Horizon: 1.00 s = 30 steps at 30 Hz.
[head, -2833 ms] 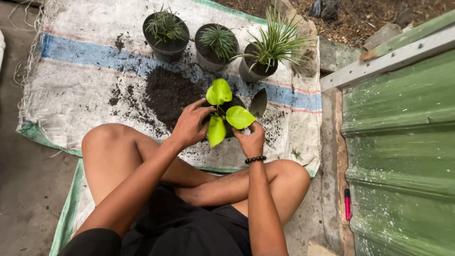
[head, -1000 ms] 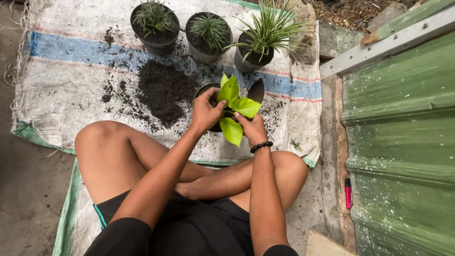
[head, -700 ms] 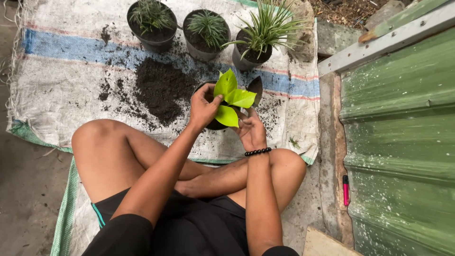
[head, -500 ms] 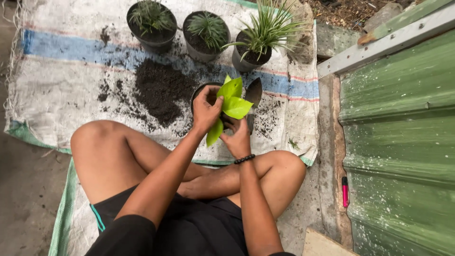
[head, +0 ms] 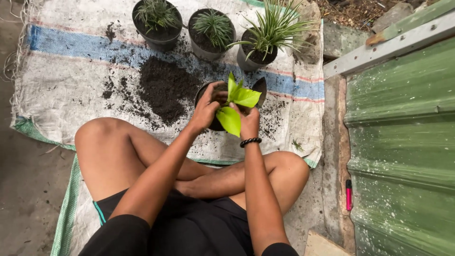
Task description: The person sits on a tarp and uses a trowel to scoop soil into a black plastic pot. They then place a small green plant into the pot and add more soil around it. The person repeats this process with a second plant, filling another pot with soil and planting it.
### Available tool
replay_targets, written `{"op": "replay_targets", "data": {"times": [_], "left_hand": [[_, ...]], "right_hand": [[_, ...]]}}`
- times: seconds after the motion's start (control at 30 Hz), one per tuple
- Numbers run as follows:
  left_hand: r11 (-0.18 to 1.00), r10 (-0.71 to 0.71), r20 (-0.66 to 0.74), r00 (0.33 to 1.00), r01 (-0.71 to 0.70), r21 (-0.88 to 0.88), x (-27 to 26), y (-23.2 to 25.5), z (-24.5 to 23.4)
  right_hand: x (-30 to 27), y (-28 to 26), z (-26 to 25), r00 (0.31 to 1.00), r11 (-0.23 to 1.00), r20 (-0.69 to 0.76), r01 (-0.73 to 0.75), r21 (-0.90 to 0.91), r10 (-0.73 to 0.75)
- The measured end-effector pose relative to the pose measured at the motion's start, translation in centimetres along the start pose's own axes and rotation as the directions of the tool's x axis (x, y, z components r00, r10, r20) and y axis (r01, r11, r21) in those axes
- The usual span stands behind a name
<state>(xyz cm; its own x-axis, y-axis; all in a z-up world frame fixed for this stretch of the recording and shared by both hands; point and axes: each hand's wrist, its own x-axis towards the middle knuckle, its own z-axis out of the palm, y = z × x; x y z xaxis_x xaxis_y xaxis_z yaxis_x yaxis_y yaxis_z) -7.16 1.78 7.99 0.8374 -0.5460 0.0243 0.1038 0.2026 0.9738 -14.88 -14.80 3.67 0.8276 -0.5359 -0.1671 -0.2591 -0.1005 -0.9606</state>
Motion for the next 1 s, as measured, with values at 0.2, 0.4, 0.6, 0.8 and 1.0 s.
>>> {"op": "replay_targets", "data": {"times": [0.2,0.4,0.6,0.8,1.0], "left_hand": [[0.932,-0.059,0.185,0.981,-0.012,0.361,-0.6,0.9,-1.6],[0.635,0.035,0.227,0.973,-0.197,0.747,1.2,-1.9,-1.9],[0.649,-0.016,0.144,0.989,-0.099,0.754,1.2,-2.2,-2.6],[0.647,-0.061,0.091,0.994,-0.03,0.762,0.9,-2.6,-2.8],[0.641,0.032,0.099,0.995,-0.096,0.762,0.4,-2.3,-2.8]], "right_hand": [[0.9,-1.5,-0.6,0.994,0.998,0.108,-0.03,0.051,0.025],[0.4,-2.3,0.0,0.992,0.999,0.119,-0.047,0.025,0.044],[-0.1,-4.0,-0.4,0.979,0.997,0.204,-0.008,-0.074,0.023],[0.3,-3.7,-0.9,0.977,0.981,0.213,0.057,-0.185,-0.016],[1.1,-0.8,-0.5,0.936,0.944,0.331,0.21,-0.254,-0.119]]}}
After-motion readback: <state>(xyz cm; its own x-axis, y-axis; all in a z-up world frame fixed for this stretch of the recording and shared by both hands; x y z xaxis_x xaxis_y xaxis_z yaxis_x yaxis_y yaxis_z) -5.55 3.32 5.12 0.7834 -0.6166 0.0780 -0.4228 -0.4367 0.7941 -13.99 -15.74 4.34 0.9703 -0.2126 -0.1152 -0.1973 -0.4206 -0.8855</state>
